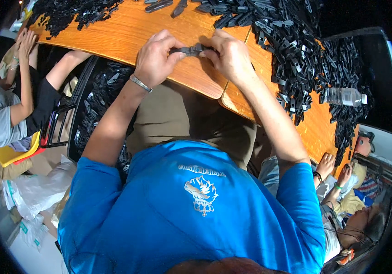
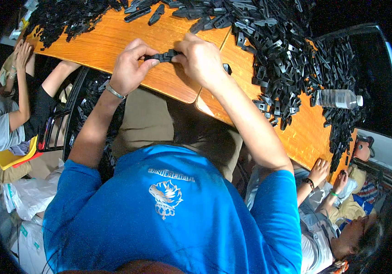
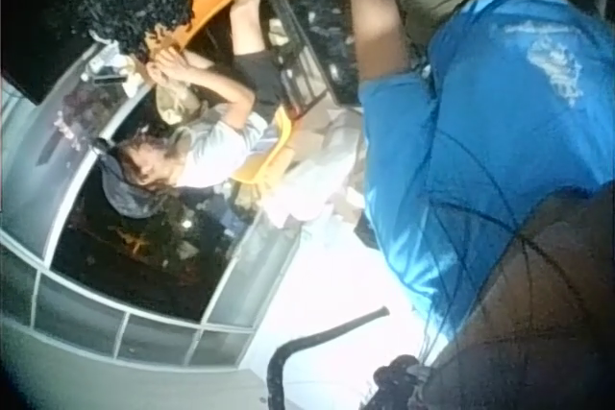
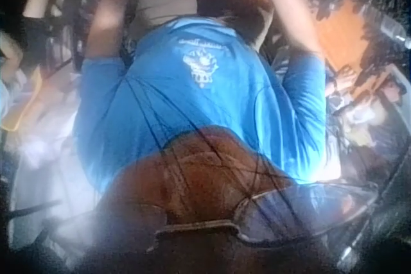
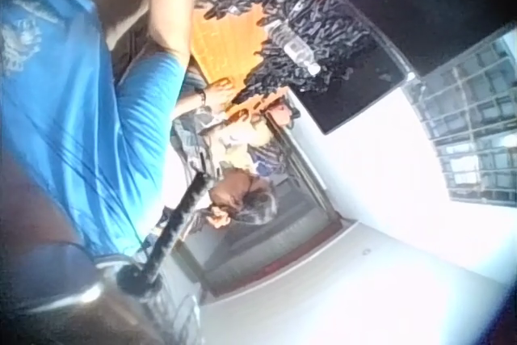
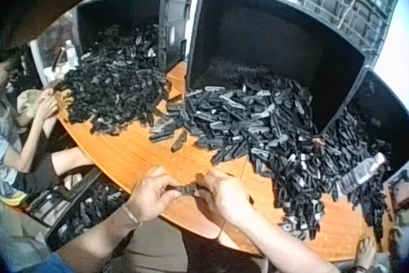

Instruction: The person assembles plastic components by fitting small plastic pieces together by hand, gathers additional plastic pieces from a container onto the table, and joins more pieces together.

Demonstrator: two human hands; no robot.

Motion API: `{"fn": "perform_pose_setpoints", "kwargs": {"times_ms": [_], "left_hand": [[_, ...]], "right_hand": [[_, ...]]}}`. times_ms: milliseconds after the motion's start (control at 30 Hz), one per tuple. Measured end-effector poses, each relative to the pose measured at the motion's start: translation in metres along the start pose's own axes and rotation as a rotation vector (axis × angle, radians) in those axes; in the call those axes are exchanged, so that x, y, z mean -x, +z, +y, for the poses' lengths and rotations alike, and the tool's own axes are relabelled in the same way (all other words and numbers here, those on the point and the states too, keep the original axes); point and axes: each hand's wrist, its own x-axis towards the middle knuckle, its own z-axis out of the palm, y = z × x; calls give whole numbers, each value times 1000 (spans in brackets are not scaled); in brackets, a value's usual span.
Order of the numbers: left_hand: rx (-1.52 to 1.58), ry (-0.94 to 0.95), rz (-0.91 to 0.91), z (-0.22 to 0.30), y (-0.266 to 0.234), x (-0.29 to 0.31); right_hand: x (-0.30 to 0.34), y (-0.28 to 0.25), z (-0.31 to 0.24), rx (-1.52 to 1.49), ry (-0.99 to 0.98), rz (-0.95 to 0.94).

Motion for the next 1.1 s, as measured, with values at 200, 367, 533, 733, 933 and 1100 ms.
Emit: {"fn": "perform_pose_setpoints", "kwargs": {"times_ms": [200,367,533,733,933,1100], "left_hand": [[91,-64,16,-4,-10,-2],[-109,-227,-451,-1,-116,22],[-64,-269,-246,-12,-119,-3],[-333,-126,111,-11,-2,-87],[-474,-95,138,-36,10,-94],[-124,-176,-36,-1,-16,-47]], "right_hand": [[-21,21,-7,20,-127,-34],[8,-1,-13,-55,-34,-43],[22,-38,27,258,223,47],[3,-29,29,315,286,-188],[5,-17,-8,-337,424,20],[29,-8,-10,-180,292,51]]}}
